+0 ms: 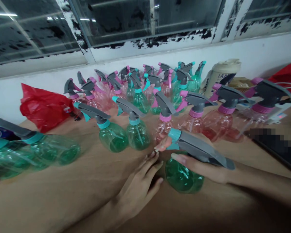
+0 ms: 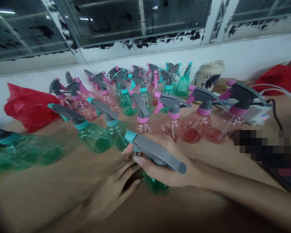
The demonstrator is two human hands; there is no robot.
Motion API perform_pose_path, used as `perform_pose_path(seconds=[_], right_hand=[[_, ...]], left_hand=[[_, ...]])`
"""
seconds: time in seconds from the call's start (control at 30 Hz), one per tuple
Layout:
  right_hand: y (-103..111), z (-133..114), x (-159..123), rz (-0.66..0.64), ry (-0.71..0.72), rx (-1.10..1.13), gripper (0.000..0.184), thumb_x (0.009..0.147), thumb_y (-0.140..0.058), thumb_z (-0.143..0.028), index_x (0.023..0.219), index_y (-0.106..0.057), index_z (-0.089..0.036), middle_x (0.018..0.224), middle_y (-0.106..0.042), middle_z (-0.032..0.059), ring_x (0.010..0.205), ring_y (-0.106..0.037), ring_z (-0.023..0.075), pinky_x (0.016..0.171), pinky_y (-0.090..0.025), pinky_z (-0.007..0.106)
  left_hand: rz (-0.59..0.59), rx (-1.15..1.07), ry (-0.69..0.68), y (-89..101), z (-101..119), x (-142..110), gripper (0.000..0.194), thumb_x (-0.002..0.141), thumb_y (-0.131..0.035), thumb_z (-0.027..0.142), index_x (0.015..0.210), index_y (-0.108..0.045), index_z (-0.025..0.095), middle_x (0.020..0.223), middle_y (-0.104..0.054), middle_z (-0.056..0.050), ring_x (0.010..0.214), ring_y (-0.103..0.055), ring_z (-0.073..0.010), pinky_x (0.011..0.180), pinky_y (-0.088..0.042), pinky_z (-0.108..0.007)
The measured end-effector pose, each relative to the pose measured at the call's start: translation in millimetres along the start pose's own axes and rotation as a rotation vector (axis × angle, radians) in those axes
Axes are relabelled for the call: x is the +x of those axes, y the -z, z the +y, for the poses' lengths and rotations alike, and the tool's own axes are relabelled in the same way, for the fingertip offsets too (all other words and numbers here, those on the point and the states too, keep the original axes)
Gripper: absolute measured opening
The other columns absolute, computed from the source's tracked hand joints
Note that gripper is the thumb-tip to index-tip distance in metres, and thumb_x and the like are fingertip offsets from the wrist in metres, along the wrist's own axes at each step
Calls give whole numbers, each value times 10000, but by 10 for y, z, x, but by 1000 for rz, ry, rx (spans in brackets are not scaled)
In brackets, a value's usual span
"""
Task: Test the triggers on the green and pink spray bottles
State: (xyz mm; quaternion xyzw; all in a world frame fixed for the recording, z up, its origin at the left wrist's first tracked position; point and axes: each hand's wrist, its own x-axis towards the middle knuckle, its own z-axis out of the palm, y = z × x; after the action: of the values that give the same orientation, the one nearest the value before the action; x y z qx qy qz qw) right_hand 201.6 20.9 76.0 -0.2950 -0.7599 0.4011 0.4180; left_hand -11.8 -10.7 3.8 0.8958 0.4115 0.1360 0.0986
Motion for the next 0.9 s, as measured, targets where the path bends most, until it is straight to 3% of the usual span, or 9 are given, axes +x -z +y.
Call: perform_pose_path(seconds=[0.13, 0.27, 0.43, 0.57, 0.67, 0.77, 0.9], right_hand=[[-13, -52, 18, -1, 0, 116, 103, 808, -636, -297, 860, -627, -208, 841, -659, 12, 740, -644, 145, 662, -526, 252], [-1, -40, 18, -12, 10, 21, 196, 830, -592, -396, 779, -598, -207, 729, -618, 3, 660, -600, 143, 587, -479, 264], [19, -30, 9, -11, 29, -45, 243, 879, -515, -397, 740, -577, -208, 664, -576, -6, 616, -571, 132, 581, -462, 266], [11, -17, 6, -20, -2, 30, 177, 855, -566, -389, 913, -642, -240, 751, -620, 7, 622, -586, 144, 577, -489, 277], [-1, -1, 0, 2, -35, 20, 231, 838, -595, -375, 1044, -638, -281, 719, -609, -3, 563, -557, 146, 521, -485, 278], [-4, 4, -6, 26, -22, -31, 137, 843, -587, -366, 905, -671, -277, 673, -591, -3, 571, -558, 156, 534, -498, 285], [-2, -1, -9, 27, -7, -47, 150, 860, -565, -344, 785, -669, -267, 670, -598, 2, 613, -584, 167, 577, -517, 301]], left_hand=[[11, 26, 1, 1, 20, 1, 428, 933, -503, 224, 1344, -400, 161, 1451, -385, -87, 1355, -305, -249, 1087, -331, -431], [9, 23, -9, 18, 23, 10, 468, 927, -519, 226, 1365, -370, 157, 1459, -374, -84, 1357, -303, -233, 1088, -329, -426], [2, 9, 7, 35, 25, 10, 449, 925, -523, 229, 1347, -394, 150, 1452, -385, -91, 1352, -315, -229, 1081, -339, -420], [16, -5, 6, 13, 0, 0, 444, 925, -514, 223, 1348, -399, 158, 1444, -398, -82, 1337, -344, -231, 1070, -362, -411], [14, -9, 13, -7, -20, -8, 435, 930, -506, 232, 1348, -398, 180, 1429, -418, -81, 1301, -405, -239, 1054, -381, -431], [-15, -2, 20, -10, -21, -10, 427, 939, -495, 239, 1350, -393, 190, 1416, -431, -86, 1277, -436, -245, 1050, -380, -452], [-21, 21, 14, 3, -5, -6, 423, 942, -487, 234, 1350, -396, 176, 1411, -434, -90, 1286, -421, -246, 1063, -361, -453]])
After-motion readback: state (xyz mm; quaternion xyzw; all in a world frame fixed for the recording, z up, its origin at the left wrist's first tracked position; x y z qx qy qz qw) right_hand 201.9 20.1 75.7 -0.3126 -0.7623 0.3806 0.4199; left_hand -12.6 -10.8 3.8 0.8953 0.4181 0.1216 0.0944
